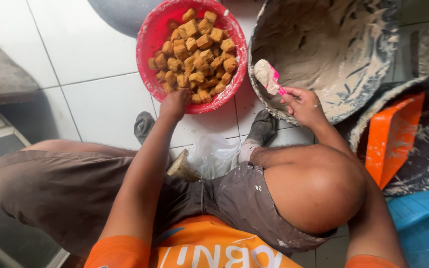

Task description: The person sits on the floor and coats fried tofu cubes with batter, holding each piece in one hand and spreading batter over it with a spatula, then drops the coated pieces into a pot of hot oil on the stove to fry. They take pieces one at a time from a red basin of tofu.

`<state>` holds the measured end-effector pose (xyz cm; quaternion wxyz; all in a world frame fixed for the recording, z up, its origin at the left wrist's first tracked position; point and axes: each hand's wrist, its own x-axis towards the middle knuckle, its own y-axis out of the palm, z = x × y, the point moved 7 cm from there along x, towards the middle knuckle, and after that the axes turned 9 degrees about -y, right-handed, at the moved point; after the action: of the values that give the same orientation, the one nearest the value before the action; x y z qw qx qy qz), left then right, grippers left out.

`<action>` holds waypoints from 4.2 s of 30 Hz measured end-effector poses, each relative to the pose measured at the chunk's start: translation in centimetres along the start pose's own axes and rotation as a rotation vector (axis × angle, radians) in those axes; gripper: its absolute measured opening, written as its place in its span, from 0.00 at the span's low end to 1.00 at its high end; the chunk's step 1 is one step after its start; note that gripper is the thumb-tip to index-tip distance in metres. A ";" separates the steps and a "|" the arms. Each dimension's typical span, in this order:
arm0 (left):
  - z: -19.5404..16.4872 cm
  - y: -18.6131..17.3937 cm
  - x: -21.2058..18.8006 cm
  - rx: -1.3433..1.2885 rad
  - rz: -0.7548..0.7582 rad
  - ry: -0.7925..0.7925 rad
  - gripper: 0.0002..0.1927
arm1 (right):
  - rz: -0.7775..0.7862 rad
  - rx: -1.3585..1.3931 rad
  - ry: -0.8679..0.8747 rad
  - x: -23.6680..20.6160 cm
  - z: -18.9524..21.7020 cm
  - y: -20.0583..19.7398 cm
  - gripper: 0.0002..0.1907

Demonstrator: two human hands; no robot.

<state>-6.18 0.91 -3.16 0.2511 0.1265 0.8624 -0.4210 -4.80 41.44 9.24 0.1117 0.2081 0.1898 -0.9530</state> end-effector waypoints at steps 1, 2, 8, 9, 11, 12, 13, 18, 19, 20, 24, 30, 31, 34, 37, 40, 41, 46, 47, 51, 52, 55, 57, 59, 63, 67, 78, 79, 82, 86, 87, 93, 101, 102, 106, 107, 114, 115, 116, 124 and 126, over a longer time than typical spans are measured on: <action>0.7 -0.7 -0.2 0.007 0.008 -0.026 0.16 | -0.014 0.059 -0.010 -0.7 1.5 0.4 0.17; 0.7 -0.8 -0.5 0.009 0.019 -0.048 0.15 | -0.041 0.159 0.004 -1.7 2.8 -0.4 0.16; -2.9 -7.3 -1.9 -0.220 -0.153 0.114 0.18 | -0.042 0.445 -0.109 -5.4 15.4 -1.7 0.08; -4.7 -8.5 -2.4 -0.262 -0.159 0.126 0.18 | -0.023 0.480 -0.119 -5.9 17.4 -1.3 0.08; -9.4 -10.0 -3.5 -0.710 -0.025 0.145 0.18 | -0.009 0.610 -0.145 -7.3 21.0 -0.5 0.10; -12.3 -11.8 -4.8 -0.701 -0.086 0.258 0.17 | 0.005 0.676 -0.164 -7.6 22.4 0.6 0.11; -15.1 -13.5 -6.7 -0.691 -0.148 0.370 0.17 | -0.023 0.626 -0.176 -7.6 23.4 2.0 0.11; -23.0 -19.8 -16.1 -0.789 -0.145 0.601 0.23 | -0.101 0.318 -0.371 -7.9 27.1 8.2 0.20; -23.8 -20.0 -17.6 -0.782 -0.104 0.597 0.23 | -0.125 0.308 -0.387 -8.0 27.2 8.0 0.19; -24.5 -19.8 -18.8 -0.774 -0.058 0.589 0.24 | -0.151 0.300 -0.396 -8.3 27.0 7.7 0.18; -25.3 -19.2 -20.4 -0.845 0.016 0.629 0.24 | -0.189 0.384 -0.414 -8.6 25.5 6.2 0.15; -24.0 -14.2 -18.9 -1.439 0.517 0.480 0.21 | -0.165 0.580 -0.433 -9.3 23.2 5.5 0.12; -23.8 -13.4 -18.7 -1.498 0.585 0.431 0.21 | -0.135 0.617 -0.414 -9.4 22.9 5.9 0.12; -23.3 -11.7 -18.7 -1.428 0.690 0.370 0.19 | -0.086 0.654 -0.388 -9.6 22.6 6.8 0.12; -22.6 -11.3 -19.0 -1.362 0.715 0.395 0.17 | -0.160 0.465 -0.390 -9.8 22.6 7.5 0.14; -21.9 -11.8 -18.2 -1.458 0.705 0.350 0.15 | -0.227 0.216 -0.383 -9.9 22.9 7.4 0.15; -21.5 -12.1 -17.9 -1.506 0.692 0.318 0.15 | -0.195 0.226 -0.395 -10.4 23.0 7.6 0.16; -19.6 -14.6 -17.6 -1.575 0.474 0.319 0.15 | -0.064 0.179 -0.347 -12.4 23.4 9.4 0.25; -19.6 -15.1 -17.7 -1.566 0.446 0.344 0.15 | -0.072 0.108 -0.385 -12.4 23.9 9.5 0.24; -19.8 -16.4 -18.3 -1.479 0.330 0.466 0.15 | -0.143 -0.230 -0.501 -12.6 26.1 9.4 0.22; -19.8 -16.6 -18.4 -1.470 0.317 0.479 0.15 | -0.168 -0.315 -0.595 -12.8 27.1 9.4 0.20; -20.1 -17.1 -18.8 -1.407 0.279 0.545 0.15 | -0.254 -0.523 -0.736 -13.4 29.1 9.1 0.16; -20.4 -17.5 -19.0 -1.435 0.319 0.587 0.16 | -0.335 -0.599 -0.643 -13.4 29.1 8.2 0.13; -20.8 -17.8 -19.1 -1.544 0.429 0.610 0.16 | -0.396 -0.653 -0.656 -13.8 29.6 7.5 0.13; -20.9 -18.1 -18.9 -1.378 0.296 0.576 0.23 | -0.500 -0.737 -0.682 -14.8 29.7 6.9 0.14; -20.5 -19.0 -18.8 -1.155 0.003 0.593 0.20 | -0.553 -0.914 -0.842 -15.8 30.3 7.1 0.14; -20.4 -21.5 -18.4 -1.127 -0.139 0.749 0.15 | -0.382 -0.608 -0.716 -14.9 30.0 6.4 0.10; -20.4 -20.7 -18.1 -1.236 -0.061 0.761 0.15 | -0.367 -0.591 -0.691 -14.4 29.7 6.2 0.10; -19.4 -16.7 -15.0 -1.511 0.105 0.578 0.14 | -0.335 -0.437 -0.553 -13.2 28.1 5.0 0.11; -15.3 -8.0 -8.5 -1.567 0.113 -0.013 0.15 | -0.290 -0.043 -0.441 -12.2 26.6 3.3 0.13; -14.3 -5.6 -7.4 -1.593 0.157 -0.121 0.14 | -0.278 0.036 -0.455 -12.2 26.6 3.1 0.13; -19.4 -8.5 3.7 -1.642 0.056 0.113 0.24 | -0.244 0.054 -0.418 -11.5 26.2 2.8 0.15; -22.0 -19.0 3.9 -1.083 -0.152 0.448 0.28 | -0.211 0.372 -0.352 -11.4 26.1 2.6 0.19; -19.7 -17.5 3.0 -0.859 -0.164 0.393 0.28 | -0.208 0.468 -0.310 -11.6 25.6 2.6 0.21; -8.5 -12.1 -0.4 -0.360 -0.410 0.156 0.27 | -0.210 0.619 -0.242 -12.4 24.2 2.0 0.24; -6.4 -10.8 -1.1 -0.280 -0.459 0.131 0.28 | -0.205 0.641 -0.269 -12.5 24.2 1.8 0.24; 0.8 -3.8 -3.6 0.161 -0.302 0.046 0.31 | -0.198 0.649 -0.297 -13.4 23.5 1.9 0.24; 0.8 -3.7 -3.7 0.096 -0.301 0.047 0.28 | -0.191 0.649 -0.298 -13.4 23.6 2.0 0.23; 0.8 -3.7 -3.7 0.031 -0.301 0.051 0.25 | -0.188 0.649 -0.301 -13.5 23.6 2.0 0.23; -2.8 -5.8 -2.4 -0.095 -0.456 0.125 0.23 | -0.153 0.609 -0.298 -13.3 24.5 2.9 0.22; -2.6 -5.5 -1.7 -0.030 -0.416 0.037 0.16 | -0.145 0.590 -0.296 -13.2 24.7 3.2 0.20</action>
<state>-7.99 -0.39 2.74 0.1449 -0.0505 0.8806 -0.4484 -0.89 30.19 34.81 0.0047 0.0766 -0.0982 -0.9922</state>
